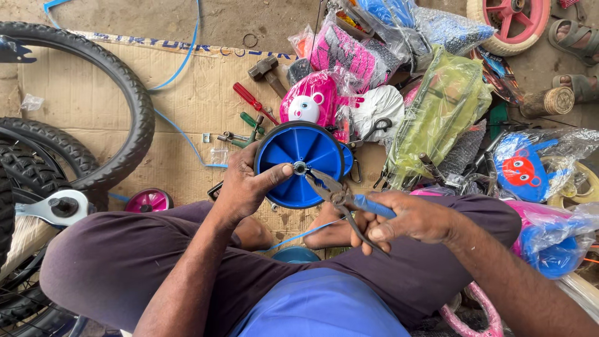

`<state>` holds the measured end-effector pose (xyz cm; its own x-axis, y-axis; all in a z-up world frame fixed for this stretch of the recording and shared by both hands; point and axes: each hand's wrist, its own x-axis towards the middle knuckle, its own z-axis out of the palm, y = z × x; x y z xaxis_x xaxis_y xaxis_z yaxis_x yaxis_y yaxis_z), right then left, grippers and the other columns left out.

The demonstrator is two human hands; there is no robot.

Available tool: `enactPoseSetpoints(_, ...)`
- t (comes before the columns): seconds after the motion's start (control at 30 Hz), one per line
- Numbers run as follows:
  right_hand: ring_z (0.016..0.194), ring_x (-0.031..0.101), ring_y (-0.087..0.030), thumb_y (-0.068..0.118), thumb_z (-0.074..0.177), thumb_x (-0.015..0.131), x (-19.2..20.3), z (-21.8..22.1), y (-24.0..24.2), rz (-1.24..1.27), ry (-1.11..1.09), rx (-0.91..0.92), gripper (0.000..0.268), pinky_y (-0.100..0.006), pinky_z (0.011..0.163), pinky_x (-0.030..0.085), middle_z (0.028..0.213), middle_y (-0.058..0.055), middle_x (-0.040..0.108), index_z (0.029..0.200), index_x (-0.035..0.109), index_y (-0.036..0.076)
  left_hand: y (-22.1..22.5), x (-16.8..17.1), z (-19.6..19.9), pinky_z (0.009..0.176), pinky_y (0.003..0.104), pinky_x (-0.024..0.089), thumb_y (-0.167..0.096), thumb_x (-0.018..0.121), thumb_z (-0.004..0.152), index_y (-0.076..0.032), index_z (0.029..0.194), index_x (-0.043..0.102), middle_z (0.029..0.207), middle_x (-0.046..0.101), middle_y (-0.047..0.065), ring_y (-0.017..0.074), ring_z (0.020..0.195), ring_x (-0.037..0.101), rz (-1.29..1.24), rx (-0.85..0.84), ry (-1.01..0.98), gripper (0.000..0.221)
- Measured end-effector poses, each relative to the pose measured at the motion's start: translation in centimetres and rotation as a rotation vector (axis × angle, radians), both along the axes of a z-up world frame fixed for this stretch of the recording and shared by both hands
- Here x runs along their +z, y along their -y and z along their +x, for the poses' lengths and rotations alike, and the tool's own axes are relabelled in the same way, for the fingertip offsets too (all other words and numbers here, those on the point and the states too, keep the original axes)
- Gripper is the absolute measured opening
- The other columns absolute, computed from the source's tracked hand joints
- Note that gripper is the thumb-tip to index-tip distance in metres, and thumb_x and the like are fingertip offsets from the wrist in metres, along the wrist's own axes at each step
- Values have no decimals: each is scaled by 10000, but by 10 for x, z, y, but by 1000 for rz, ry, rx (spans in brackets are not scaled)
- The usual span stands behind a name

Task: The person attaches a support bracket to a small bicycle wheel using pliers and a screwdriver, then fits a rubber tire onto the wheel by hand and using the pliers to pull it over the rim.

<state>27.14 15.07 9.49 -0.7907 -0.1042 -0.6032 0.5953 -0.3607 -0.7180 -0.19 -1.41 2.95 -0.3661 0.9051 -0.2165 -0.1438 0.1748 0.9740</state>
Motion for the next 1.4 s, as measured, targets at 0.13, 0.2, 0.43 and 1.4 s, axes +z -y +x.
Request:
enactPoseSetpoints(0.13,717,669,-171,375,844,783,0,-1,-13,-26,36,47,566,-284,623,533,979,-183,760,1146,674,-92,1,-2,0,797,318,612,-338,809,822,54,1270,648,1028,768,125,163,899,731,43,-54,104,616)
enactPoseSetpoints(0.2,704,653,-170,355,870,780,1,0,-15,-49,39,70,554,-275,618,519,965,-201,765,1144,700,-121,1,-4,-1,815,316,627,-339,810,809,40,1288,638,1040,771,115,161,913,746,50,-74,69,635)
enactPoseSetpoints(0.43,793,719,-191,329,829,761,12,-9,-3,-213,62,-38,773,-262,577,524,963,-162,732,1450,481,-39,3,-7,0,815,316,621,-334,812,821,40,1287,644,1051,769,115,156,924,738,67,-39,78,621)
enactPoseSetpoints(1.4,649,524,-142,242,951,735,-56,-32,82,-615,-50,-519,343,-287,550,424,807,-78,586,1194,579,57,-11,-14,31,755,293,606,-297,789,900,30,1154,709,934,790,93,130,799,750,16,365,-223,422)
